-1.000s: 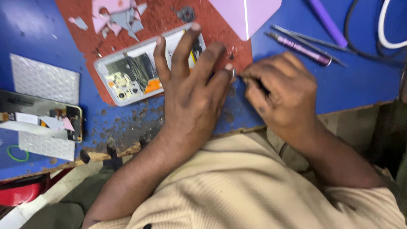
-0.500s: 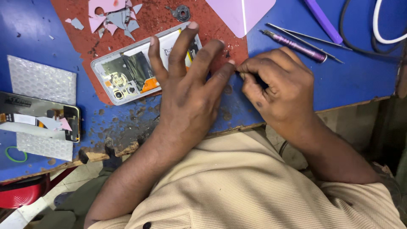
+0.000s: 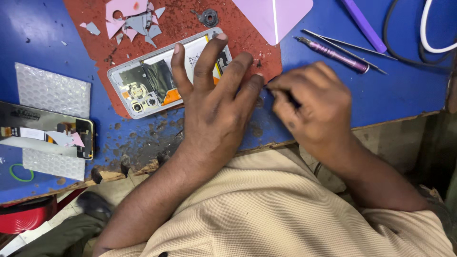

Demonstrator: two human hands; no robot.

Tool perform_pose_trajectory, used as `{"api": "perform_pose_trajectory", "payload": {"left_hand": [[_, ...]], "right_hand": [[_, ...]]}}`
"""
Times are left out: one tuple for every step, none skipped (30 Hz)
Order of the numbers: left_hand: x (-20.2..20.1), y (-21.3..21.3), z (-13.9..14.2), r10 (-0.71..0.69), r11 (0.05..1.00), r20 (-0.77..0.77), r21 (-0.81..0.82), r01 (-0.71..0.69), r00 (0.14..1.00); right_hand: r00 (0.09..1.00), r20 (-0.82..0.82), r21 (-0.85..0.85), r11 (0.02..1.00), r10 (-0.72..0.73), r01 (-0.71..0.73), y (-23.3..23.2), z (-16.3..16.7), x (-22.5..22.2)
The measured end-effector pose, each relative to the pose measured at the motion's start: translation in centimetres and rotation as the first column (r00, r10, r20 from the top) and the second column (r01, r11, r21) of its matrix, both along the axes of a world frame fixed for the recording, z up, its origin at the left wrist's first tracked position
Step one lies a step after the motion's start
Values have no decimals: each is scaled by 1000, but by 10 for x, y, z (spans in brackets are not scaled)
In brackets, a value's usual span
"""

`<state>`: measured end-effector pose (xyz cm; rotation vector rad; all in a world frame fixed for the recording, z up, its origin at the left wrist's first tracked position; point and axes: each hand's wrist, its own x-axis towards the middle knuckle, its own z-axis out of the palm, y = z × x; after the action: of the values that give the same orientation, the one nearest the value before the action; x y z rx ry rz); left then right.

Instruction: The person cleans a small black circular component with a pink wipe, then uses tweezers to adjust it. They place the component into a purple back cover and apply glue to it using a red glue bottle.

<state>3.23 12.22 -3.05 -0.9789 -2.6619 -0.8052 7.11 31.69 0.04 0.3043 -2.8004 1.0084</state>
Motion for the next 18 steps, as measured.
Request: {"api": "perform_pose_trajectory", "payload": {"left_hand": [[0, 0, 1, -2, 1000, 6, 0, 2, 1000], [1, 0, 2, -5, 1000, 13, 1, 5, 1000], [0, 0, 2, -5, 1000, 10, -3, 5, 1000], [0, 0, 3, -8, 1000, 18, 0, 8, 1000], [-1, -1, 3, -12, 1000, 26, 2, 12, 1000], [0, -1, 4, -21, 1000, 49, 15, 20, 999], [0, -1, 4, -31, 999, 68, 28, 29, 997], [0, -1, 4, -21, 1000, 44, 15, 21, 999], [0, 0, 3, -10, 1000, 17, 3, 10, 1000], [0, 0, 3, -7, 1000, 5, -2, 7, 1000], [1, 0, 2, -3, 1000, -8, -8, 3, 1000], [2, -1, 1, -8, 1000, -5, -7, 8, 1000], [2, -1, 1, -11, 1000, -10, -14, 11, 1000], [3, -2, 0, -13, 1000, -14, -22, 13, 1000], [4, 0, -1, -10, 999, -28, -35, 9, 1000], [4, 0, -2, -8, 999, -38, -45, 7, 999], [4, 1, -3, -7, 998, -48, -56, 4, 999], [5, 2, -3, -9, 998, -53, -66, 5, 999]], "right_hand": [[1000, 9, -28, 999, -27, 27, 0, -1, -1], [998, 17, -56, 997, -53, 54, 1, -1, -1], [999, -5, -35, 998, -45, 44, 1, -2, -1], [999, -26, -15, 999, -35, 34, 0, -3, -1], [999, -41, 6, 1000, -27, 28, 0, -4, 0], [999, -32, 8, 1000, -14, 14, 0, -4, 1], [1000, -28, 10, 1000, 0, 0, 1, -3, 1], [999, -32, 13, 1000, 15, -14, 1, -3, 1], [999, -35, -1, 1000, 2, -2, 2, -4, 0], [999, -35, -17, 1000, -10, 9, 2, -3, 0], [999, -32, -18, 1000, -14, 13, 1, -4, 0], [999, -30, -20, 1000, -18, 17, 1, -3, 0], [999, -32, -7, 1000, -16, 16, -1, -4, 0], [999, -36, 7, 1000, -17, 17, -1, -4, 1], [1000, -25, 3, 1000, -3, 3, 0, -3, 1], [1000, -15, 0, 1000, 13, -13, 2, -2, 1], [1000, -4, -4, 1000, 30, -30, 3, -1, 2], [1000, 6, -37, 999, -9, 9, 4, -2, 2]]}}
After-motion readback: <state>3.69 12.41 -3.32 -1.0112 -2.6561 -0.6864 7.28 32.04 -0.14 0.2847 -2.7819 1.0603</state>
